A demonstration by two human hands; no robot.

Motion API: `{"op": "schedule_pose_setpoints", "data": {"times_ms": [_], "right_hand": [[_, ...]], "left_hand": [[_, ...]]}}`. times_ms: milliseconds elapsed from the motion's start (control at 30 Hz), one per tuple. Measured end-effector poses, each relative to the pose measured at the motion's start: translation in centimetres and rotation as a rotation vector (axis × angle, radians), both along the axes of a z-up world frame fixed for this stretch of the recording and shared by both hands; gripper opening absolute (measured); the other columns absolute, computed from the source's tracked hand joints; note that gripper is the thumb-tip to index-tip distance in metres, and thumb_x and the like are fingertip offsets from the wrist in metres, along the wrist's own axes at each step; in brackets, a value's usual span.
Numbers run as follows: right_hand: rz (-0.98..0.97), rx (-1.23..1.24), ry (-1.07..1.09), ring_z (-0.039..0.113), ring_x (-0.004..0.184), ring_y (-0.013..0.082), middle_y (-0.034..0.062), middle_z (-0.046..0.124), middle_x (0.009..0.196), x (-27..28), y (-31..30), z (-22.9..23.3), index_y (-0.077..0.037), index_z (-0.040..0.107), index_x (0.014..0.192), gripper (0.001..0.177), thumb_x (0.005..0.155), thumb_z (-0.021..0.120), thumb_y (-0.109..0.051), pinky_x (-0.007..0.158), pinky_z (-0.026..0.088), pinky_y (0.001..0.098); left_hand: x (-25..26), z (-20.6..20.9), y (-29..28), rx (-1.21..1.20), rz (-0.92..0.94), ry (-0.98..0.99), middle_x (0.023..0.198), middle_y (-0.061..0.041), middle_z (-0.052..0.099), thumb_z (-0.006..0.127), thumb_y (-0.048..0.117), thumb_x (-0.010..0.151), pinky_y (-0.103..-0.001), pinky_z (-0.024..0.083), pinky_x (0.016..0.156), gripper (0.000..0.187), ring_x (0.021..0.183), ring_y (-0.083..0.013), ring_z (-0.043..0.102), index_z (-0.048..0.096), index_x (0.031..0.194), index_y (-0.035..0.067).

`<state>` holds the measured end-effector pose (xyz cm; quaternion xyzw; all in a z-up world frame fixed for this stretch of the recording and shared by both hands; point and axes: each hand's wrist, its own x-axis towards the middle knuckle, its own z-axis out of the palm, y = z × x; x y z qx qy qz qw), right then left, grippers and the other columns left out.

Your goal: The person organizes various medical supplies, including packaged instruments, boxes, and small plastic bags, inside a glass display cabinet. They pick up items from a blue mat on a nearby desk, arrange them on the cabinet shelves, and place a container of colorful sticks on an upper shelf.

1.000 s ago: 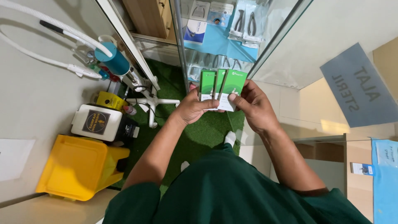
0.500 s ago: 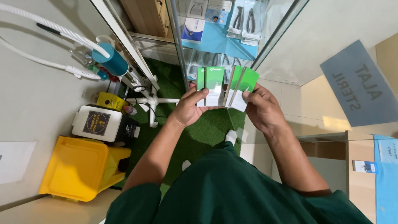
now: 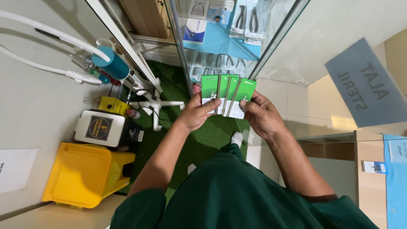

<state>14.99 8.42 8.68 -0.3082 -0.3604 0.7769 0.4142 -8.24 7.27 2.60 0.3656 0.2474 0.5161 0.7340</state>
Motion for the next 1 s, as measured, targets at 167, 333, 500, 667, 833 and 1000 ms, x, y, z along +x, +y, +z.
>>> {"op": "schedule_pose_setpoints", "data": {"times_ms": [167, 333, 500, 667, 833, 1000], "right_hand": [[-0.026, -0.009, -0.062, 0.065, 0.111, 0.0177, 0.0065, 0.069, 0.122, -0.2, -0.3, 0.2, -0.003, 0.059, 0.136, 0.038, 0.098, 0.061, -0.006, 0.102, 0.053, 0.0390], [0.006, 0.086, -0.267, 0.059, 0.098, 0.0141, 0.0058, 0.069, 0.114, -0.8, 0.5, -1.7, 0.002, 0.063, 0.137, 0.036, 0.102, 0.066, -0.007, 0.088, 0.049, 0.0330], [-0.031, 0.176, -0.408, 0.058, 0.084, 0.0148, 0.0069, 0.065, 0.097, -1.2, 4.5, -5.2, 0.005, 0.065, 0.122, 0.024, 0.100, 0.071, -0.003, 0.073, 0.048, 0.0312], [-0.142, 0.030, -0.412, 0.061, 0.083, 0.0141, 0.0061, 0.066, 0.096, -3.4, 12.4, -5.6, -0.004, 0.055, 0.132, 0.042, 0.093, 0.069, -0.001, 0.070, 0.051, 0.0299], [-0.238, 0.062, -0.212, 0.067, 0.091, 0.0177, 0.0085, 0.064, 0.102, -5.7, 26.0, -14.4, -0.005, 0.045, 0.131, 0.039, 0.097, 0.064, -0.001, 0.074, 0.059, 0.0359], [-0.300, 0.090, -0.478, 0.067, 0.081, 0.0181, 0.0102, 0.069, 0.096, -10.5, 40.3, -26.2, -0.005, 0.050, 0.129, 0.040, 0.092, 0.066, 0.000, 0.066, 0.055, 0.0351]], "left_hand": [[1.1, -0.2, -0.2, -0.014, 0.005, -0.015, 0.125, -0.005, 0.070, 0.073, 0.006, 0.096, -0.039, 0.054, 0.102, 0.042, 0.118, -0.0189, 0.065, 0.060, 0.136, 0.008], [2.2, -2.2, 0.2, -0.046, 0.033, -0.030, 0.126, -0.003, 0.069, 0.076, 0.003, 0.090, -0.035, 0.052, 0.104, 0.050, 0.118, -0.0159, 0.064, 0.058, 0.137, 0.008], [2.5, -6.5, 2.2, -0.170, 0.110, -0.082, 0.121, -0.009, 0.071, 0.075, 0.000, 0.092, -0.037, 0.054, 0.095, 0.044, 0.110, -0.0203, 0.068, 0.061, 0.134, 0.001], [1.8, -7.1, 6.7, -0.311, 0.269, -0.167, 0.115, -0.011, 0.072, 0.073, 0.003, 0.089, -0.047, 0.061, 0.087, 0.044, 0.102, -0.0264, 0.072, 0.060, 0.131, 0.003], [-0.3, -9.1, 10.2, -0.301, 0.434, -0.149, 0.116, -0.015, 0.072, 0.071, 0.006, 0.092, -0.047, 0.061, 0.088, 0.043, 0.102, -0.0286, 0.072, 0.059, 0.133, 0.003], [-2.2, -12.1, 9.0, -0.294, 0.549, -0.252, 0.117, -0.015, 0.072, 0.069, 0.009, 0.091, -0.044, 0.061, 0.089, 0.043, 0.101, -0.0277, 0.072, 0.059, 0.133, 0.004]]}}
